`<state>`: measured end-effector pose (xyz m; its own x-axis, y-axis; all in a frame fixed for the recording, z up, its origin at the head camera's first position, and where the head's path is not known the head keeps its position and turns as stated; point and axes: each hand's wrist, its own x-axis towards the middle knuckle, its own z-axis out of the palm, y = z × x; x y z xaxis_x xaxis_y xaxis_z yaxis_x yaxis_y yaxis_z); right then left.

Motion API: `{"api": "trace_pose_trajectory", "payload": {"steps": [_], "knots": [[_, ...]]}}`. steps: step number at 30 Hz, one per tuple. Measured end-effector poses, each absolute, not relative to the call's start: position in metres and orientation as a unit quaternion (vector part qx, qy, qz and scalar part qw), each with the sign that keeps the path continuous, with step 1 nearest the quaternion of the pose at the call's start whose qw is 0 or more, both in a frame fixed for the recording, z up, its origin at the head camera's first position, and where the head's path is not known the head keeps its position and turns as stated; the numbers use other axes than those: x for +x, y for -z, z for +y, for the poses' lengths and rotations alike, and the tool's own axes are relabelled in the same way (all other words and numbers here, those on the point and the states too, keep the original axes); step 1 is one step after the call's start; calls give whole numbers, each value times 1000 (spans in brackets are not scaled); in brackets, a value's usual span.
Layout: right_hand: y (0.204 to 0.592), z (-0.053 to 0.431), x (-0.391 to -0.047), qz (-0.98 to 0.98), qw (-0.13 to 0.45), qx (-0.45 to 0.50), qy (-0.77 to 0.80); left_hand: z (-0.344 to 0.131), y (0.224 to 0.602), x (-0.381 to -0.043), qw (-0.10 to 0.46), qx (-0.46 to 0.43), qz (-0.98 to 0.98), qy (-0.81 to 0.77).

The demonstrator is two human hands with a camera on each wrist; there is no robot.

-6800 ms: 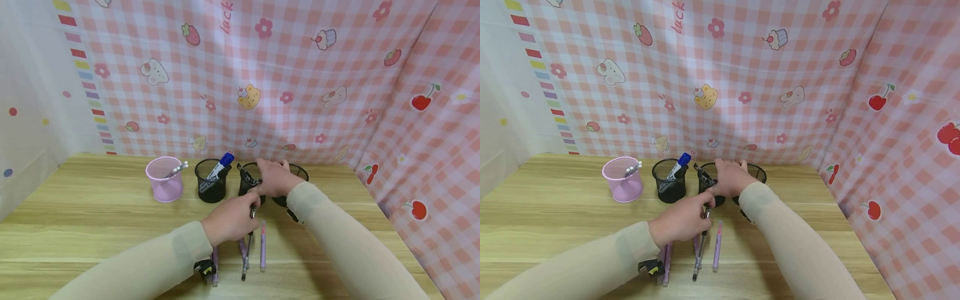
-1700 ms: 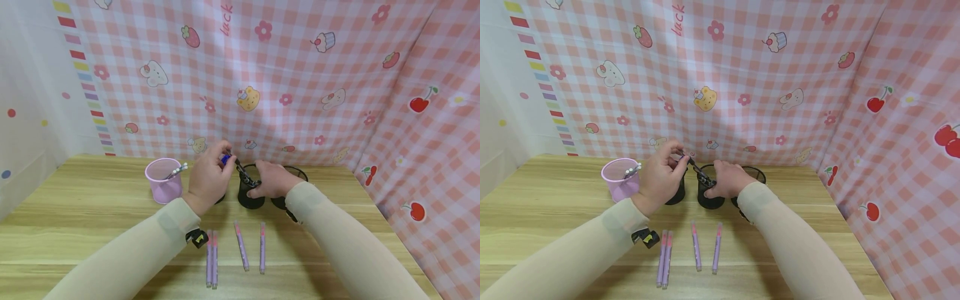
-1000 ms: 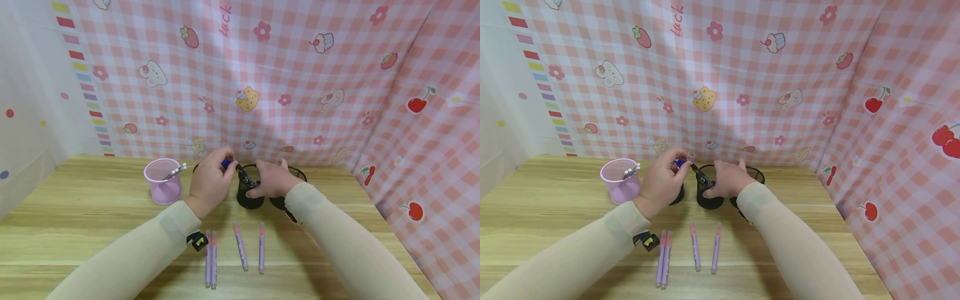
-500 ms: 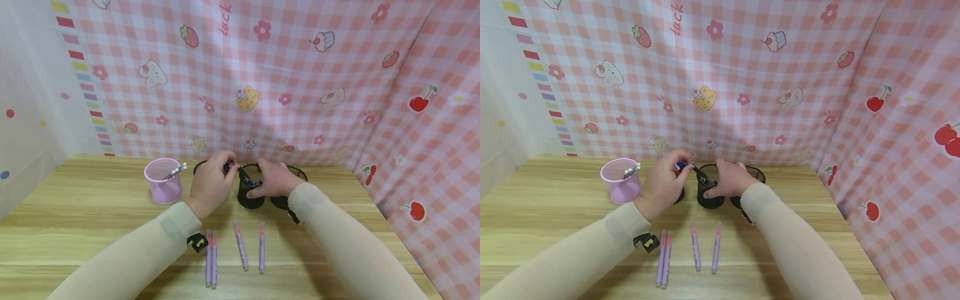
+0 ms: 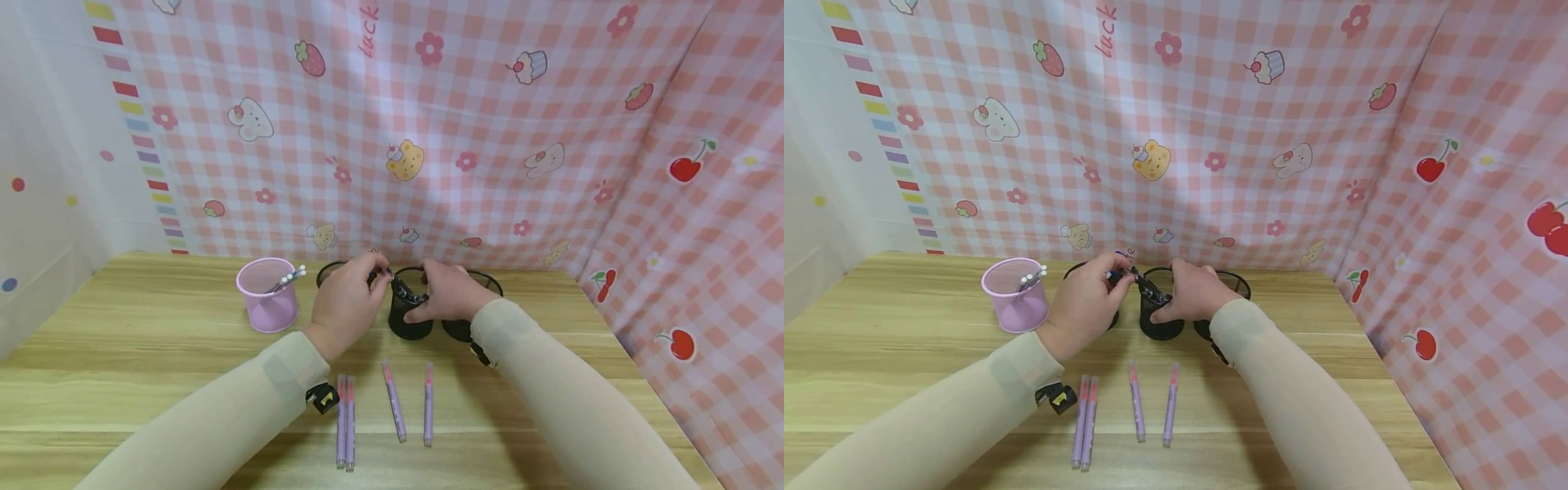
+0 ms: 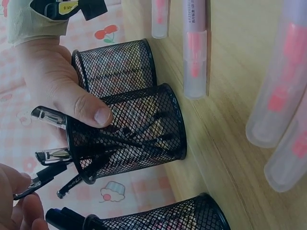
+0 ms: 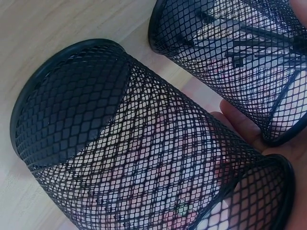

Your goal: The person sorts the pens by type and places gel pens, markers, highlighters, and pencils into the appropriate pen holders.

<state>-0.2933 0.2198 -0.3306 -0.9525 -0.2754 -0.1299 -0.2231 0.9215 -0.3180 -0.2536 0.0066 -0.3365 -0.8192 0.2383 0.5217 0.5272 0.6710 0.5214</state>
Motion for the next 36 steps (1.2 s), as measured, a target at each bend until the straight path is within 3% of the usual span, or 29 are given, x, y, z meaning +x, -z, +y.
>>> {"api": "trace_pose_trajectory", "payload": {"steps": [21,36], "knots": [[331,220,-293,975,83,-135,155,-6,329,-237,196,-238,-891,332],[329,224,-294,978,68,-144,132,-31,337,-224,35,-239,-952,190]]}}
